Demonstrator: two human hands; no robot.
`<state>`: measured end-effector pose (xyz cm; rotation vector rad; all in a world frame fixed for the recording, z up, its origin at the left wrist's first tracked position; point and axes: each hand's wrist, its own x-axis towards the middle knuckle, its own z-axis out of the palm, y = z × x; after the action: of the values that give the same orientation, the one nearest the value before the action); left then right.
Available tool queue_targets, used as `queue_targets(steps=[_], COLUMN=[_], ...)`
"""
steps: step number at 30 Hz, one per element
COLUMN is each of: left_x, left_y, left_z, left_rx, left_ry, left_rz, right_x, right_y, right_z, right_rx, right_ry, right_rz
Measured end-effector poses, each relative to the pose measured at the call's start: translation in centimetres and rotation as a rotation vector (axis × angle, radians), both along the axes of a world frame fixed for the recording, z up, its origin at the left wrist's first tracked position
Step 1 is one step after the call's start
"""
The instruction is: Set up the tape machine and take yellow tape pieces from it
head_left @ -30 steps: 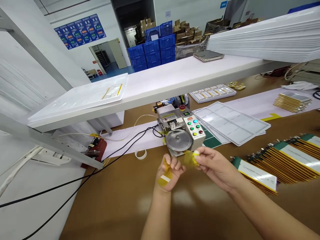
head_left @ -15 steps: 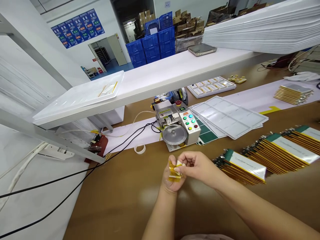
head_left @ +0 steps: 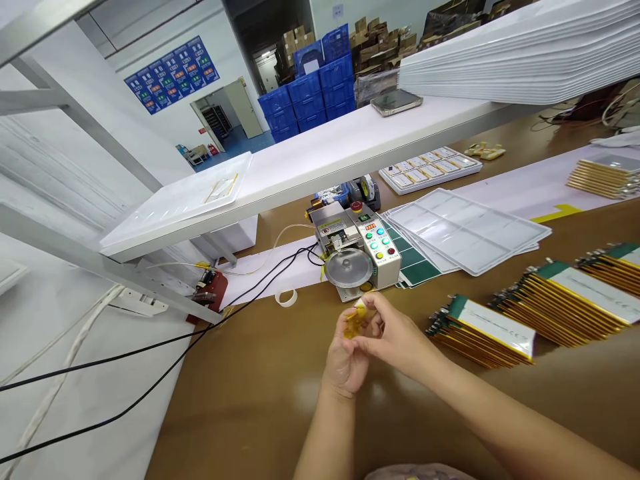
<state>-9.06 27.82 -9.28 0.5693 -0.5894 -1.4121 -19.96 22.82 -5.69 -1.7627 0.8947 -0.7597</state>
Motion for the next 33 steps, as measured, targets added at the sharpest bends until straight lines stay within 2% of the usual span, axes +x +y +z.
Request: queue_targets(steps=[3,8,10,12,15,19,22,24,25,27,29,31,33], left_x=[0.1,0.4,0.2,-0.1,-0.2,0.9,2.0,2.1,1.7,0.2,-2.1,-4.8,-7.2], left_y=[0.9,4.0,5.5,6.9,8.4,8.9,8.3,7.7,7.3,6.8,6.4,6.2,6.3], left_z=[0.5,0.8,0.6,0.4,0.4,1.6,2.4,2.3,2.1,1.4,0.8,0.6,0.7], left_rx=[-0.012,0.042,0.057,0.066,0.069,0.010,-0.002,0.122,0.189,0.246,0.182,0.118,0.099], left_ry=[-0.020,0.025,0.025,0.004,-0.089,-0.322,-0.314,-0.362,-0.408,-0.481,-0.513,-0.544,-0.583], left_rz=[0.110,0.262,0.320,0.366,0.404,0.494,0.495,0.357,0.234,-0.058,-0.287,-0.382,-0.411], right_x=[-0.2,0.6,1.4,2.0,2.3,1.0,-0.6,-1.9,-2.7,-4.5,-6.4,-8.4,-10.2], right_y=[0.3,0.7,1.3,2.3,3.8,5.4,6.2,6.7,7.0,7.8,9.1,10.7,12.2], right_z=[-0.9,-2.3,-2.4,-2.4,-2.4,-2.7,-3.4,-3.8,-4.0,-4.0,-4.0,-3.9,-4.0], right_rx=[0.118,0.531,0.699,0.817,0.885,0.882,0.812,0.686,0.605,0.440,0.302,0.209,0.180], right_ry=[-0.104,-0.476,-0.522,-0.510,-0.477,-0.419,-0.425,-0.487,-0.509,-0.499,-0.431,-0.350,-0.311], right_rz=[0.139,0.384,0.524,0.603,0.639,0.684,0.545,0.340,0.233,0.043,-0.118,-0.275,-0.406])
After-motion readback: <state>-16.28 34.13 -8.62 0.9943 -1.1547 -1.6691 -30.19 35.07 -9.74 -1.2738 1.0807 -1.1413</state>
